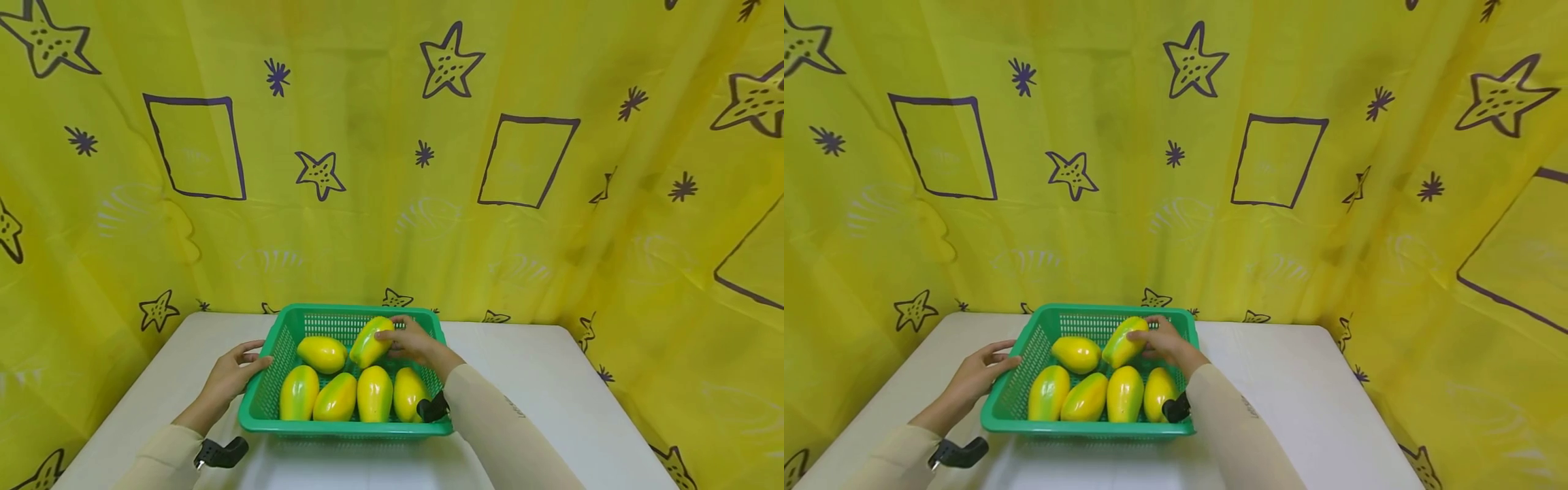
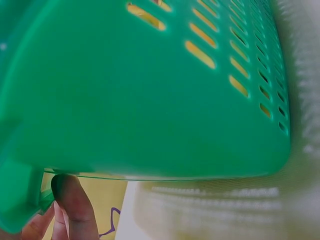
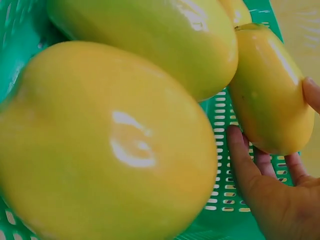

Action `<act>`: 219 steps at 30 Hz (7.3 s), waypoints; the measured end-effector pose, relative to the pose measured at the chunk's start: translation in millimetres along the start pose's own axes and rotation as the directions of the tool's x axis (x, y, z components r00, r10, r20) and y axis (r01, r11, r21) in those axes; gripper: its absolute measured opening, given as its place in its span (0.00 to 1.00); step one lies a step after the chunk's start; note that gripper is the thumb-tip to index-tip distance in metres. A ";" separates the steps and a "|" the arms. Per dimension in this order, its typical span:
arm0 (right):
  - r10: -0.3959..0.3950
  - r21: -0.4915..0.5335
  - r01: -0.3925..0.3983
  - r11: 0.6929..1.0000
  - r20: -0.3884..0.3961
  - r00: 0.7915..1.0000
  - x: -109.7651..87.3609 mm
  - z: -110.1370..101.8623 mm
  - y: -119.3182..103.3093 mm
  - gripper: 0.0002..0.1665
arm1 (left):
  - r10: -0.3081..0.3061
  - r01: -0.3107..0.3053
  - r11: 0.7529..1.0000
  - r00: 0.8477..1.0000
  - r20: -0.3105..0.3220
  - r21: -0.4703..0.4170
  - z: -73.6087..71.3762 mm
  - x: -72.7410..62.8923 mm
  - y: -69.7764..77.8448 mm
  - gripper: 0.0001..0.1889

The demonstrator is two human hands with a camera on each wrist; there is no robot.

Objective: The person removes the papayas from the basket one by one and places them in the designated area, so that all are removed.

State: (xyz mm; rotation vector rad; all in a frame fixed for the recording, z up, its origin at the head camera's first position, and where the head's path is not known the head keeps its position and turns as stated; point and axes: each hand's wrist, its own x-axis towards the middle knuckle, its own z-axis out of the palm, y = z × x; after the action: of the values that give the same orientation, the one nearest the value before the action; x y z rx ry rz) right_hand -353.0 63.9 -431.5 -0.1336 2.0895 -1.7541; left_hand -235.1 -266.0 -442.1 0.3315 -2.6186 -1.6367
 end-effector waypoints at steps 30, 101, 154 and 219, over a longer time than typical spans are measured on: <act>0.003 0.127 -0.004 0.992 0.009 1.000 -13.4 -9.9 -10.0 0.41 | -0.010 0.010 1.000 1.000 0.001 -0.003 0.1 -1.1 -0.3 0.33; 0.020 0.105 -0.017 0.994 -0.022 1.000 -61.8 -130.2 -20.6 0.44 | -0.039 0.040 0.999 0.999 0.031 -0.020 -1.4 1.1 -0.9 0.35; 0.101 -0.080 -0.121 0.989 -0.216 0.971 -63.9 -166.0 65.1 0.44 | -0.059 0.075 0.984 0.993 0.100 -0.162 -3.8 -4.7 -4.7 0.33; 0.091 -0.112 -0.131 0.985 -0.309 0.947 -65.1 -169.2 69.2 0.45 | -0.037 0.049 0.985 0.996 0.080 -0.163 -2.8 -5.2 -6.8 0.35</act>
State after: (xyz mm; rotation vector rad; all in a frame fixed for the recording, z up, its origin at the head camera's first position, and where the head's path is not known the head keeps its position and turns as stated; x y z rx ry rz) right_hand -342.7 255.6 -460.6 0.2286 2.3768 -1.6549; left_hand -228.5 -270.4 -446.6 0.3266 -2.5220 -1.9019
